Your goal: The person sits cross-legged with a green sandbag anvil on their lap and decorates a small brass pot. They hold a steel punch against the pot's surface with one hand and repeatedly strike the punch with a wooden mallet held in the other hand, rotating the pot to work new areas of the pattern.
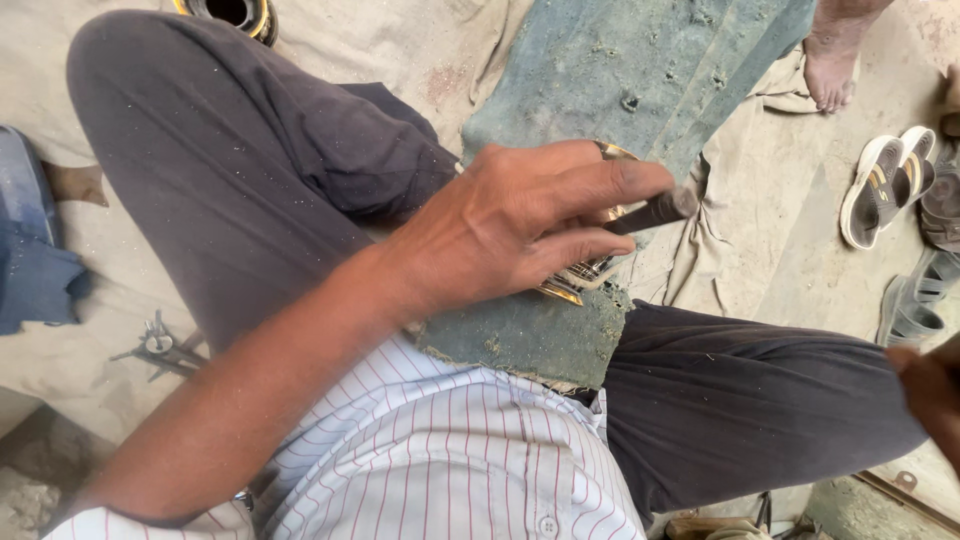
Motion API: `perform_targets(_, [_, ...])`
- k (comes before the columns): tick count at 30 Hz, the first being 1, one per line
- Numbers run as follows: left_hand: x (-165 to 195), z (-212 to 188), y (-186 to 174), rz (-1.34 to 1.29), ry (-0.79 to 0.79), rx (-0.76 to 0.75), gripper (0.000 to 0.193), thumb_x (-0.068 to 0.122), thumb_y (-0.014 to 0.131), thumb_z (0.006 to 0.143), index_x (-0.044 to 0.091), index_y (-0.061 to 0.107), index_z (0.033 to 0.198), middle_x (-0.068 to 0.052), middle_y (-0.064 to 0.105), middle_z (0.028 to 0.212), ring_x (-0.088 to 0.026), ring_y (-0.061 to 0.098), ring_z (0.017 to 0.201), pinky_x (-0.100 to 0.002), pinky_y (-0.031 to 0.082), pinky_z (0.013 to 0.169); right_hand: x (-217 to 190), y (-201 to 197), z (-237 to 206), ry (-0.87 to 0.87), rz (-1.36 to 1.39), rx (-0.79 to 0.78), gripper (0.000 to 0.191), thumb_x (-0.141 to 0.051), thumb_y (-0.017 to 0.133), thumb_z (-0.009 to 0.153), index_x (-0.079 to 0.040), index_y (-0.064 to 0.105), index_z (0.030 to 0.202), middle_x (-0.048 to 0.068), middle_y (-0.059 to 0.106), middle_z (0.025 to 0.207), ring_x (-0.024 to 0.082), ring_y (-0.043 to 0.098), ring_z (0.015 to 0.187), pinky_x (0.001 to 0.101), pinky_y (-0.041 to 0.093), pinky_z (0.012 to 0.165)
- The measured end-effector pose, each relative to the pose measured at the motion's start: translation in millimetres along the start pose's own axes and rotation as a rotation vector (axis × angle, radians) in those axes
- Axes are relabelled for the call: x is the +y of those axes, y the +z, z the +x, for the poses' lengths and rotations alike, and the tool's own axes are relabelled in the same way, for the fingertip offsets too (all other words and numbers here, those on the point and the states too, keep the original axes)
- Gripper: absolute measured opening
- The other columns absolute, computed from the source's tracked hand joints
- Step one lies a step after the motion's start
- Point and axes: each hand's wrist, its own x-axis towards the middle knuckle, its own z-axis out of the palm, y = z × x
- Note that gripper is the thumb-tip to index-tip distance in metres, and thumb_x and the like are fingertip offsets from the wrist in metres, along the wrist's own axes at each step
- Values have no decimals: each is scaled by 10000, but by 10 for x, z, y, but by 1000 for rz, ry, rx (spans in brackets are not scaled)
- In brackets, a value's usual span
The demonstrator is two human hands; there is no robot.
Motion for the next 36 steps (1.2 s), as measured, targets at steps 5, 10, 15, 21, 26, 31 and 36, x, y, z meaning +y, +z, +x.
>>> perform_targets(5, [151,21,-103,-56,-13,54,294,211,693,1068,242,571,1333,-7,671,948,-109,680,792,-201,619,719,-815,-176,-462,-227,297,147,400,-3,802,850,2,646,1218,213,715,931,280,728,720,358,639,640])
perform_targets(10, [132,58,-319,-1,-414,-21,364,207,760,919,152,683,1271,-45,759,1115,-111,752,802,-230,659,716,-1235,256,-416,-507,1266,-233,459,71,675,807,58,566,1252,179,687,1330,229,766,832,356,664,625])
perform_targets(15, [199,135,-246,102,-274,-62,376,164,817,894,70,702,1240,-76,753,1116,-124,745,803,-284,619,704,-1307,530,-240,-478,1741,-539,495,109,691,869,70,486,1317,303,618,1184,281,736,781,412,657,634])
perform_targets(21, [488,338,-190,145,-222,-75,374,175,811,923,69,676,1256,-68,731,1030,-128,735,807,-264,621,703,-942,617,-62,-415,1577,-467,489,73,676,824,53,487,1275,226,698,1200,245,729,792,374,626,630])
perform_targets(26, [559,314,58,-6,-274,-37,416,186,777,951,76,633,1325,-48,729,1027,-124,742,873,-218,673,756,-112,603,-3,-493,1420,-294,521,62,720,870,40,509,1346,245,736,1033,278,731,789,409,632,673])
perform_targets(31, [540,196,227,93,-258,28,444,193,762,1000,81,582,1390,-84,722,1113,-141,749,957,-222,675,790,585,812,189,-377,1074,-124,460,-43,713,867,32,561,1294,220,758,1014,259,733,755,381,621,644])
perform_targets(36, [558,145,340,230,-189,59,431,213,767,1030,125,575,1406,-30,686,979,-112,679,811,-221,630,684,1312,1233,592,-292,612,-18,426,-149,706,864,24,613,1243,194,781,996,240,736,720,353,609,615])
